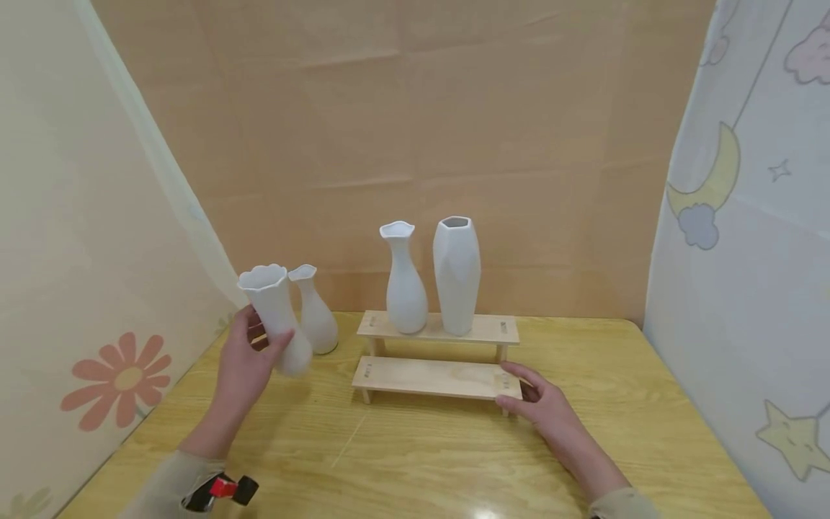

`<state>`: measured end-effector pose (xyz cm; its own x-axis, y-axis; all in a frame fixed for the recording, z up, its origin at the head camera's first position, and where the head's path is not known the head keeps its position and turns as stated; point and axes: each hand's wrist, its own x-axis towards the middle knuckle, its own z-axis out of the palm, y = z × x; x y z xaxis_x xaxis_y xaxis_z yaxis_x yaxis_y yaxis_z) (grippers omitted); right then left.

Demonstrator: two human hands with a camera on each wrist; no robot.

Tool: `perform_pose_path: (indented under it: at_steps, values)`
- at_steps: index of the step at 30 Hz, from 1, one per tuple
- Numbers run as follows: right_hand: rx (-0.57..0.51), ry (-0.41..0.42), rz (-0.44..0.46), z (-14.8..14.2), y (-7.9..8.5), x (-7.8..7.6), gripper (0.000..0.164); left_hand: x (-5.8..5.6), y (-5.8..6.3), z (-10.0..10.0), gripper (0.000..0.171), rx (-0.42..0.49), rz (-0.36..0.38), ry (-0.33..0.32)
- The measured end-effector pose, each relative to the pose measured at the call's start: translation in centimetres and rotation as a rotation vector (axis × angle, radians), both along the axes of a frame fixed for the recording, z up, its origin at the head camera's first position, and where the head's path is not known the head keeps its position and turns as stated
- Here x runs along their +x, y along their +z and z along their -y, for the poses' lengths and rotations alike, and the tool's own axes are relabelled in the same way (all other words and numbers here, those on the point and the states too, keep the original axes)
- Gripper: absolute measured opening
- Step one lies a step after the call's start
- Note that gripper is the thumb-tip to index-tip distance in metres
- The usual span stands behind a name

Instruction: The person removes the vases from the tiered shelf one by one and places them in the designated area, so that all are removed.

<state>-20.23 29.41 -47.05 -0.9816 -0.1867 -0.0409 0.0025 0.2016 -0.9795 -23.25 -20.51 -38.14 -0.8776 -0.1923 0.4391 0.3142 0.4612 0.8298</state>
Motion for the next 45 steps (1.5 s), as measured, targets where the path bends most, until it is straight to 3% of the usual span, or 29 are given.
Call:
perform_pose_path:
  at_steps: [10, 28, 45]
  values:
    - [-0.008, -0.002, 0.006, 0.1, 0.2, 0.1, 0.079, -2.5, -1.5, 2.1, 0.071, -0.002, 0.007, 0.081]
    - [-0.015, -0.008, 0.001, 0.1, -0.2, 0.1, 0.079, -7.6, -4.0, 3.4, 0.068, -0.012, 0.037, 0.134]
    - [-0.015, -0.014, 0.006, 0.2, 0.0, 0.2, 0.079, -9.5, -5.1, 4.0, 0.068, -0.040, 0.066, 0.172]
